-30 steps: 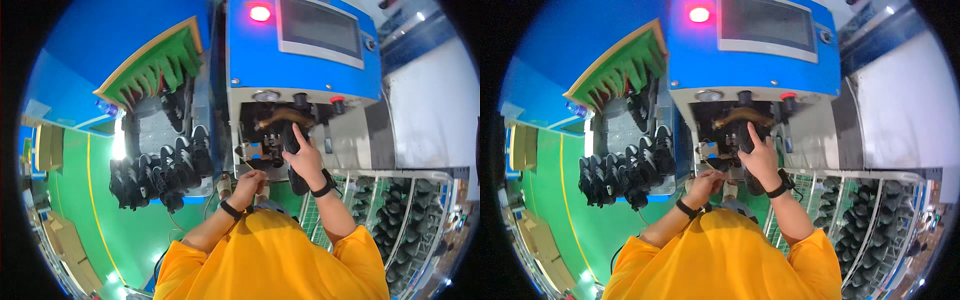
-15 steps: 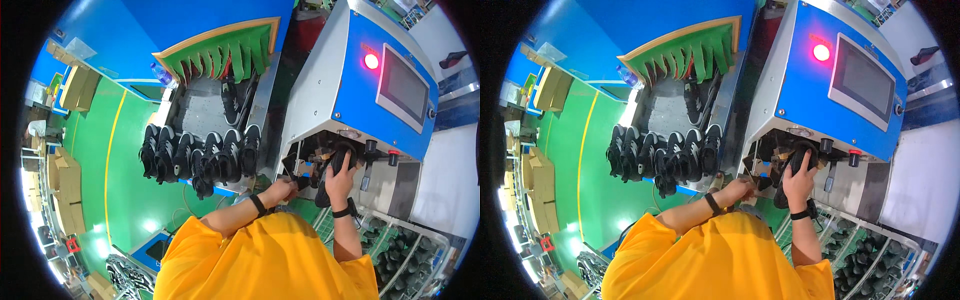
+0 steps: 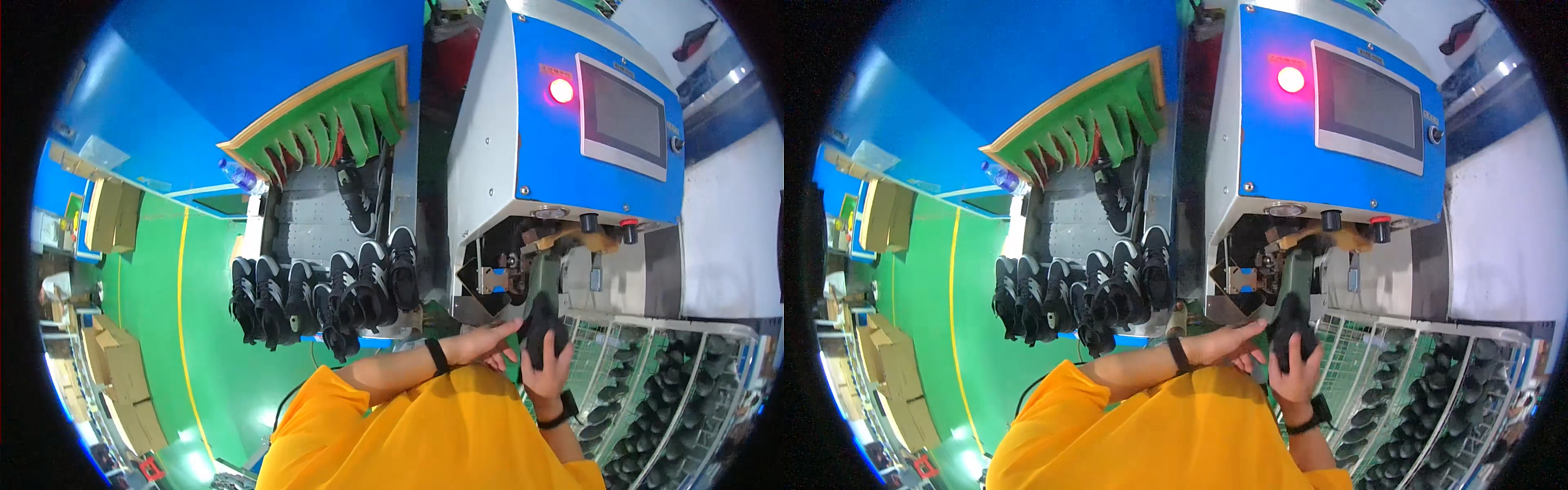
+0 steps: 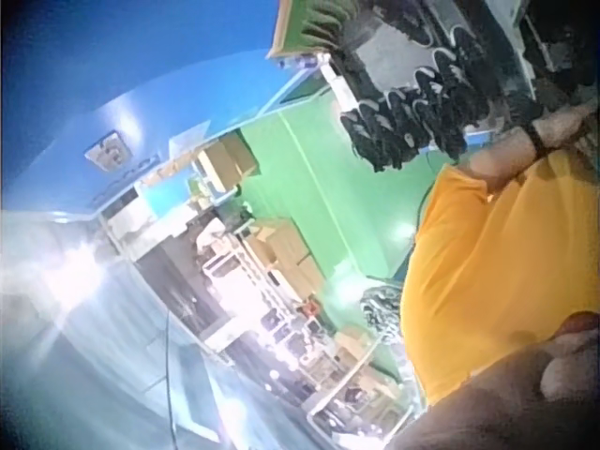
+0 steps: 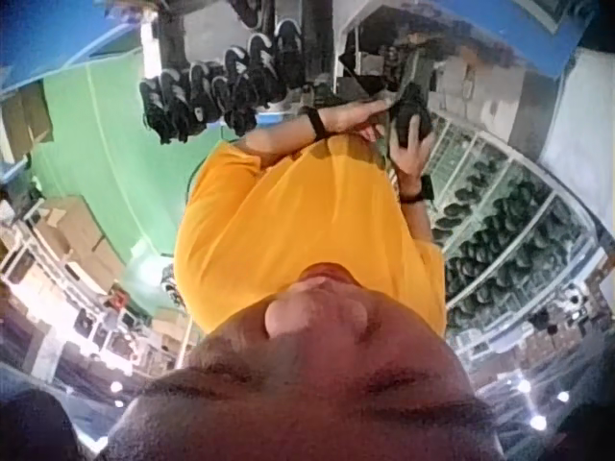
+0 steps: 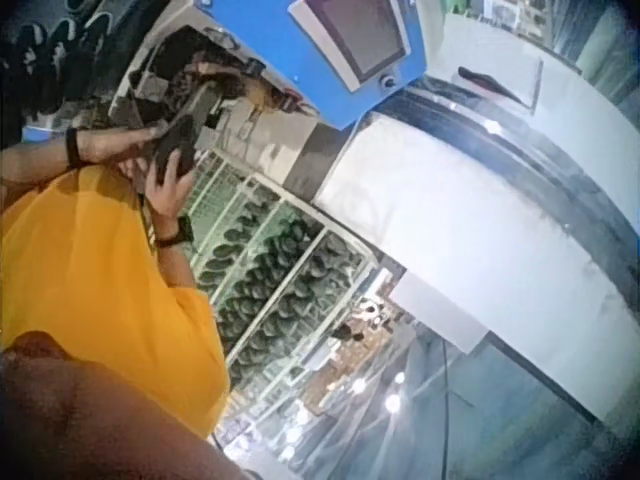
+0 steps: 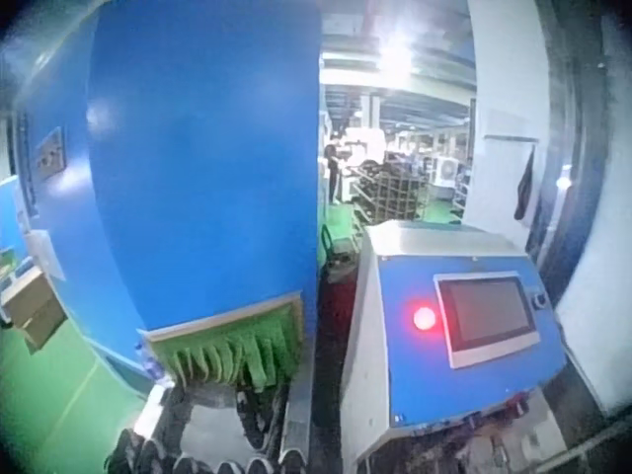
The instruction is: Loading shoes into a processing machine and transferring them to a drying/cooling rack.
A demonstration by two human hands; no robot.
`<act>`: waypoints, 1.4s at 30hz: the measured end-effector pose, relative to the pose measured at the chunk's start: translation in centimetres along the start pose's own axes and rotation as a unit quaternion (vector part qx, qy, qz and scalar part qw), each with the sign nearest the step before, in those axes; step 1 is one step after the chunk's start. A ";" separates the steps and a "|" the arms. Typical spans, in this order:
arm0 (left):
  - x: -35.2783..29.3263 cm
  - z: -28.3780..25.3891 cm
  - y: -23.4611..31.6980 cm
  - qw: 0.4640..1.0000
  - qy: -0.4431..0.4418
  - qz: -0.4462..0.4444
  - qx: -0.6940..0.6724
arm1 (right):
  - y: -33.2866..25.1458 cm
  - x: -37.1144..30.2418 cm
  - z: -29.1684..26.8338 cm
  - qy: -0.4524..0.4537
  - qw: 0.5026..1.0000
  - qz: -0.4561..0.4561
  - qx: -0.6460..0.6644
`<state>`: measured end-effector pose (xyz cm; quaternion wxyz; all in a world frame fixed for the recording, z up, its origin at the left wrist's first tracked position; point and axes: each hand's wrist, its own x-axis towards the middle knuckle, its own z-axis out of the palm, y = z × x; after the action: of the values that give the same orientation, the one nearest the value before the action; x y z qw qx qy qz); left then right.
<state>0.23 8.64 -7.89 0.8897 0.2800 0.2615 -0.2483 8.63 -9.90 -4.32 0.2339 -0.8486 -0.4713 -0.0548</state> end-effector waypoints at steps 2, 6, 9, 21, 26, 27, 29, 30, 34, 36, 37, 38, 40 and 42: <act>2.0 -2.2 -3.1 0.984 -0.151 -0.056 -0.070 | -0.7 -1.5 -2.5 -0.092 0.994 -0.030 0.049; 2.1 -3.2 -5.0 0.989 -0.098 -0.112 -0.020 | -1.1 -0.1 -3.3 -0.178 0.906 0.228 0.309; 0.0 -3.0 -3.8 0.992 -0.013 -0.062 0.110 | 1.2 2.8 0.1 -0.096 0.647 0.447 0.611; -4.8 -0.8 -2.2 0.931 0.159 0.083 0.317 | 5.3 -11.1 -2.6 -0.011 0.819 0.383 0.427; 0.4 2.0 -5.1 0.903 0.155 0.068 0.395 | 10.7 -29.8 -1.6 0.251 0.653 0.709 0.088; 0.9 3.5 -5.4 0.904 0.146 0.070 0.397 | 11.9 -34.1 -0.7 0.305 0.633 0.712 -0.012; 1.5 4.9 -4.8 0.906 0.165 0.046 0.387 | 13.9 -40.9 0.0 0.376 0.555 0.727 -0.147; 1.7 5.9 -4.9 0.909 0.170 0.042 0.379 | 15.3 -44.7 -0.5 0.383 0.509 0.757 -0.149; 4.2 10.8 -6.6 0.908 0.185 0.001 0.376 | 19.3 -59.3 -4.6 0.290 0.390 0.871 -0.076; 5.2 11.8 -7.4 0.908 0.167 0.001 0.384 | 21.2 -62.6 -5.8 0.243 0.375 0.891 -0.078; 5.3 11.5 -7.4 0.896 0.176 -0.008 0.409 | 22.0 -63.5 -5.9 0.223 0.372 0.897 -0.082; 5.4 11.9 -7.6 0.893 0.193 -0.019 0.407 | 22.7 -64.0 -5.8 0.204 0.372 0.901 -0.086; 5.9 13.0 -8.0 0.893 0.223 -0.027 0.389 | 24.5 -64.4 -5.7 0.172 0.383 0.902 -0.101; 5.3 12.2 -7.5 0.876 0.224 -0.034 0.426 | 25.5 -63.8 -5.3 0.136 0.401 0.898 -0.119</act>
<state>3.71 -5.97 -5.27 0.5929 0.6713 0.3318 -0.2963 -4.74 -73.08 -28.40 0.1057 -0.7838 0.6117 0.0166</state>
